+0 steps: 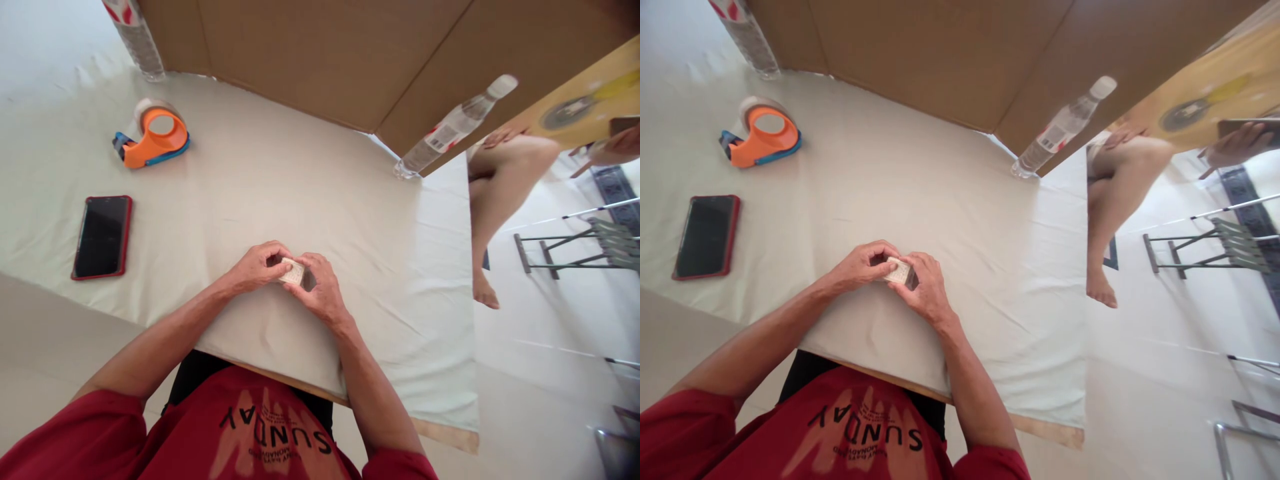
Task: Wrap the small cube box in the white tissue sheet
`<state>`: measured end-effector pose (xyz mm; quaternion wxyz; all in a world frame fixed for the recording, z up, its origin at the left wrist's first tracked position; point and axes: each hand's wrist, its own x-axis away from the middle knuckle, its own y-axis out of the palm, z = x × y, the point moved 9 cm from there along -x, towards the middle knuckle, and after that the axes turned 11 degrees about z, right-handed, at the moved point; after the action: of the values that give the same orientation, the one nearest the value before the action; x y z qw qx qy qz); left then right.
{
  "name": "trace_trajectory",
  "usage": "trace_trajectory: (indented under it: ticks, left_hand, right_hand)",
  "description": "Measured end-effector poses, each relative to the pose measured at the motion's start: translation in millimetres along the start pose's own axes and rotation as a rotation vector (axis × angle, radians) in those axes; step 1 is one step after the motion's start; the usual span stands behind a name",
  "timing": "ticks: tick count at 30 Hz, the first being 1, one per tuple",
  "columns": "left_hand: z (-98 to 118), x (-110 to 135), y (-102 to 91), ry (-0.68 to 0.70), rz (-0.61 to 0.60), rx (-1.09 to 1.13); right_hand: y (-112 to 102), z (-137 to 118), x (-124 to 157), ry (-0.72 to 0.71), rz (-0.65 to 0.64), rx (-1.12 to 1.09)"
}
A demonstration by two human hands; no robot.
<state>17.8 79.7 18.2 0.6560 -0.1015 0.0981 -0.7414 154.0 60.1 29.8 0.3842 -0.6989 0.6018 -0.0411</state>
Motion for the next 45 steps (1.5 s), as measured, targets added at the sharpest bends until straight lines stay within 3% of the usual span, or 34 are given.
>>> trace_trajectory:
  ticks: [27,35,40,45]
  left_hand:
    - [0.3,-1.6,-4.5,0.028,0.049,-0.120]
    - [2.2,-2.4,-21.4,0.038,0.174,0.017]
    - [0.8,-2.5,-19.2,0.068,0.190,-0.037]
    - [0.6,-2.1,-15.7,0.114,0.204,-0.083]
  right_hand:
    - [5.8,3.0,-0.2,-0.001,-0.029,0.049]
    - [-13.9,8.9,-4.2,0.007,0.144,0.059]
    - [-9.5,22.9,-4.8,0.051,0.072,0.036]
    - [-22.4,30.1,-3.0,0.138,0.131,-0.050]
